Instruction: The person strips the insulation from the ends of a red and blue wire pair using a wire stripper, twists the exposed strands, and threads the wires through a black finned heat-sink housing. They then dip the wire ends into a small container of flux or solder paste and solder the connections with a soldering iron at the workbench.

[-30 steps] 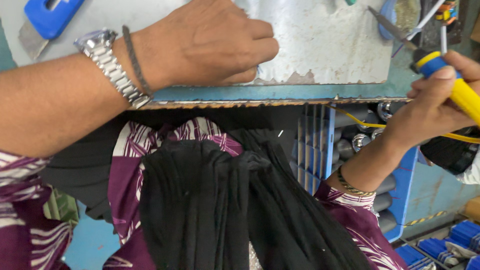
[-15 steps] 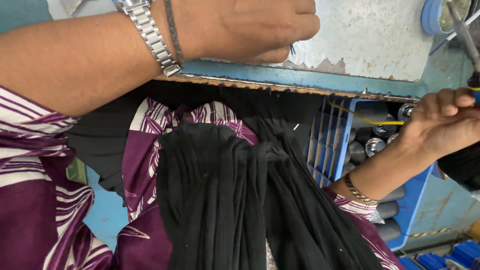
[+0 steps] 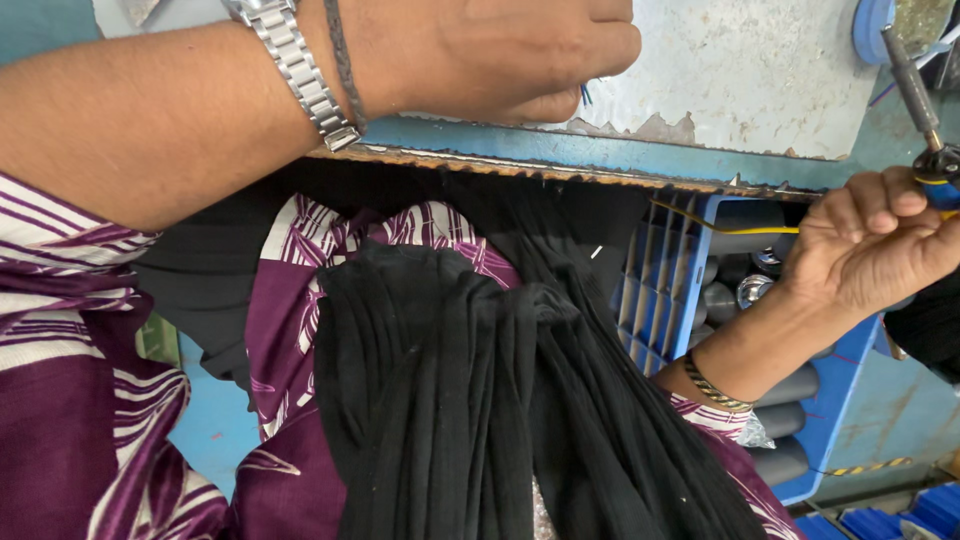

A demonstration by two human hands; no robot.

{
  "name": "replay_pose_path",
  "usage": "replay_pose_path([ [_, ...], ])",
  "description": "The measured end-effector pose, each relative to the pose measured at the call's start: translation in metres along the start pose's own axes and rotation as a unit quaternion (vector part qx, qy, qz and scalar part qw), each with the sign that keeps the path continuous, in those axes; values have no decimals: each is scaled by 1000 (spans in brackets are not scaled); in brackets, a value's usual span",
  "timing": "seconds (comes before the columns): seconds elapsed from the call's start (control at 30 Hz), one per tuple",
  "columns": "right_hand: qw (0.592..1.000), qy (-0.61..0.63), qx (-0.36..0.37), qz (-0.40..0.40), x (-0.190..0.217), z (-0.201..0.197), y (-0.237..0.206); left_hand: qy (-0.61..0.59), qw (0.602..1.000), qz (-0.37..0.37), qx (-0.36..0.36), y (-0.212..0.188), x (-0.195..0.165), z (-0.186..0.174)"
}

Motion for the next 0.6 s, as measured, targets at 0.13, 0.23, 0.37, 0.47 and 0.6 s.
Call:
replay_pose_path([
  [0.13,1000,12,2,7,-5,13,3,22,1000,16,-5,-2,-1,3],
  [0.23,999,32,2,18,-13,33,7,-14,1000,-4,23,1,6,8],
  [0.37,999,40,6,29,-22,54,12,-13,995,-48,83,2,12,15],
  [0.47,998,56,-15,34,-26,54,11,-29,996,-51,70,1,12,11],
  [0.6,998,48,-38,24,-25,54,10,-17,995,-56,84,1,12,15],
])
Point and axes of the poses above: each hand's wrist, its own y-axis towards the middle knuckle, its own z-axis out of the palm, x = y × z, the point moved 7 cm from there along y, towards the middle knuckle, and after that the axes turned 3 degrees about -z, right-handed, at the moved point
